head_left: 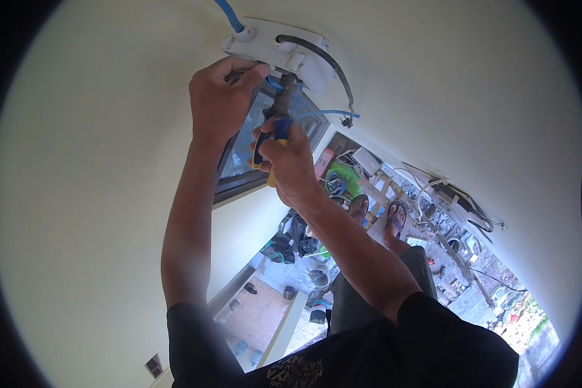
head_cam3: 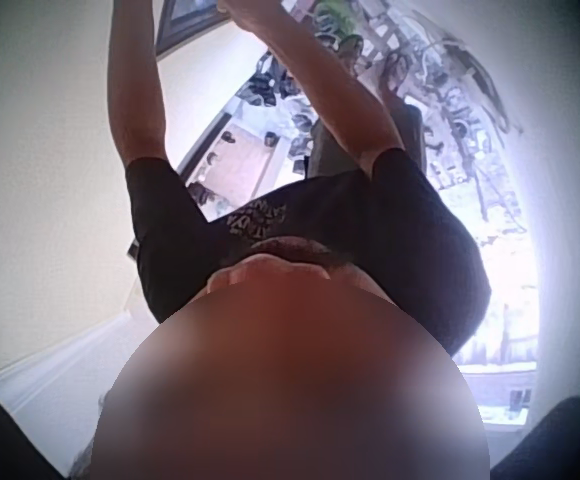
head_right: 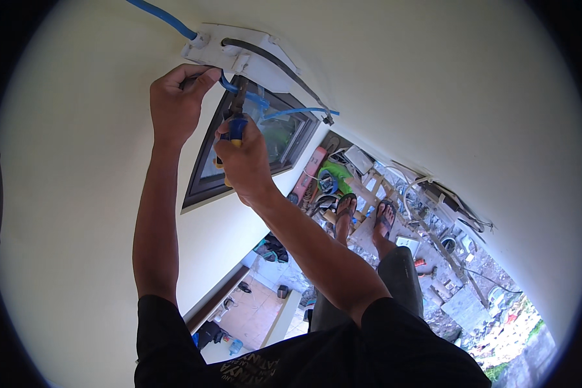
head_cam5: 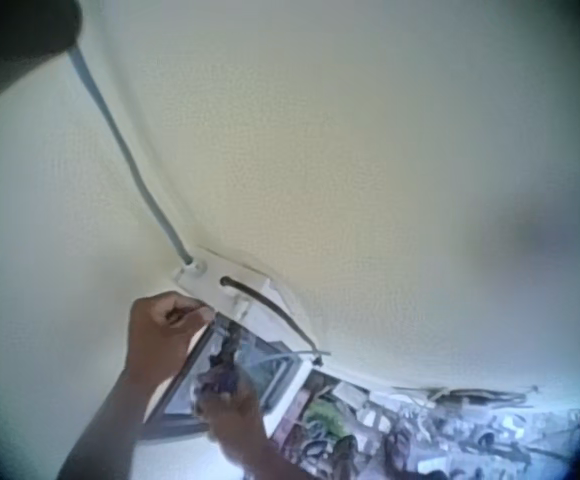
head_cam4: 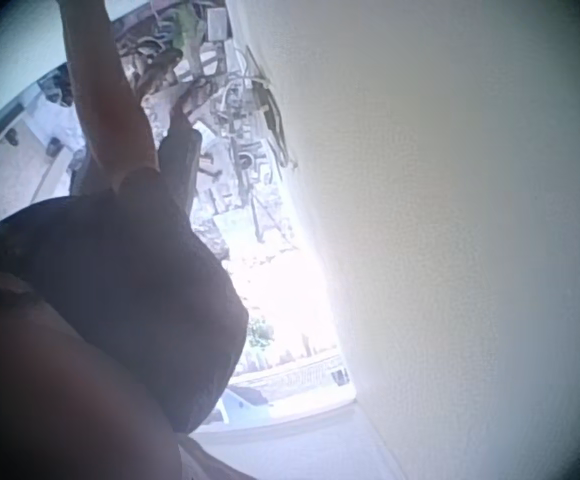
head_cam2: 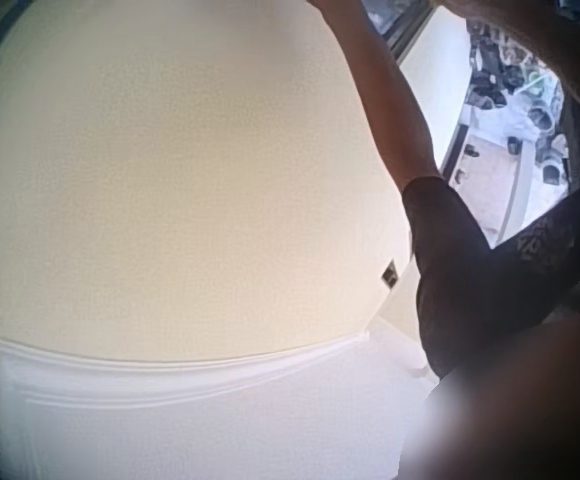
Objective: Wire an electrical junction box using pliers and a screwdriver.
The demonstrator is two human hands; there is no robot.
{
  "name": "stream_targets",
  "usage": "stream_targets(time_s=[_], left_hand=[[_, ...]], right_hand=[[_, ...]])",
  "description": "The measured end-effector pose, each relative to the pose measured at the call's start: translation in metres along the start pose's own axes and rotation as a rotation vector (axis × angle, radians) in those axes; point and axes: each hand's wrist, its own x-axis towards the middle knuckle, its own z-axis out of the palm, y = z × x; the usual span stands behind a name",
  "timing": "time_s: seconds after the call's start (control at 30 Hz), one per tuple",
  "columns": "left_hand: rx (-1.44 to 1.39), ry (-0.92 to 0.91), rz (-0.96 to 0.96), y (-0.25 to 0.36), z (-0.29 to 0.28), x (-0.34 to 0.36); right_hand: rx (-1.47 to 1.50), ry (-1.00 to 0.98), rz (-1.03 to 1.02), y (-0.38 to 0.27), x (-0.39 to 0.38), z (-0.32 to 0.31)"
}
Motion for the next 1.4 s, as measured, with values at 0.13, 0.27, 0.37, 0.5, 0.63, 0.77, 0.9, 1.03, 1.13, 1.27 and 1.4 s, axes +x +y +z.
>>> stream_targets(time_s=[0.13, 0.27, 0.37, 0.5, 0.63, 0.77, 0.9, 1.03, 1.13, 1.27, 1.4], left_hand=[[0.037, -0.051, -0.011, -0.023, -0.012, -0.001], [0.226, -0.243, 0.103, -0.024, -0.019, 0.000], [0.295, -0.236, 0.227, -0.013, -0.012, -0.002], [0.361, -0.216, 0.296, -0.012, -0.008, -0.002], [0.392, -0.280, 0.322, -0.006, -0.018, 0.001], [0.337, -0.340, 0.308, -0.008, -0.021, 0.001], [0.332, -0.379, 0.273, 0.000, -0.025, -0.002], [0.522, -0.366, 0.429, -0.001, -0.028, -0.002], [0.539, -0.342, 0.486, -0.001, -0.029, -0.002], [0.523, -0.378, 0.468, -0.004, -0.038, 0.000], [0.468, -0.357, 0.469, -0.006, -0.038, 0.000]], right_hand=[[-0.057, -0.010, 0.041, -0.002, 0.007, -0.006], [-0.043, 0.016, -0.023, 0.002, 0.010, -0.006], [-0.114, -0.020, -0.056, 0.008, 0.012, -0.016], [-0.231, -0.176, -0.014, 0.012, 0.002, -0.019], [-0.007, -0.186, 0.031, 0.003, 0.009, -0.008], [0.050, -0.237, 0.157, -0.014, 0.011, -0.002], [0.049, -0.282, 0.200, -0.017, 0.012, -0.001], [0.082, -0.311, 0.190, -0.016, 0.016, -0.001], [0.053, -0.331, 0.177, -0.016, 0.024, -0.005], [-0.041, -0.335, 0.147, -0.014, 0.025, -0.003], [-0.014, -0.304, 0.109, -0.009, 0.023, 0.002]])
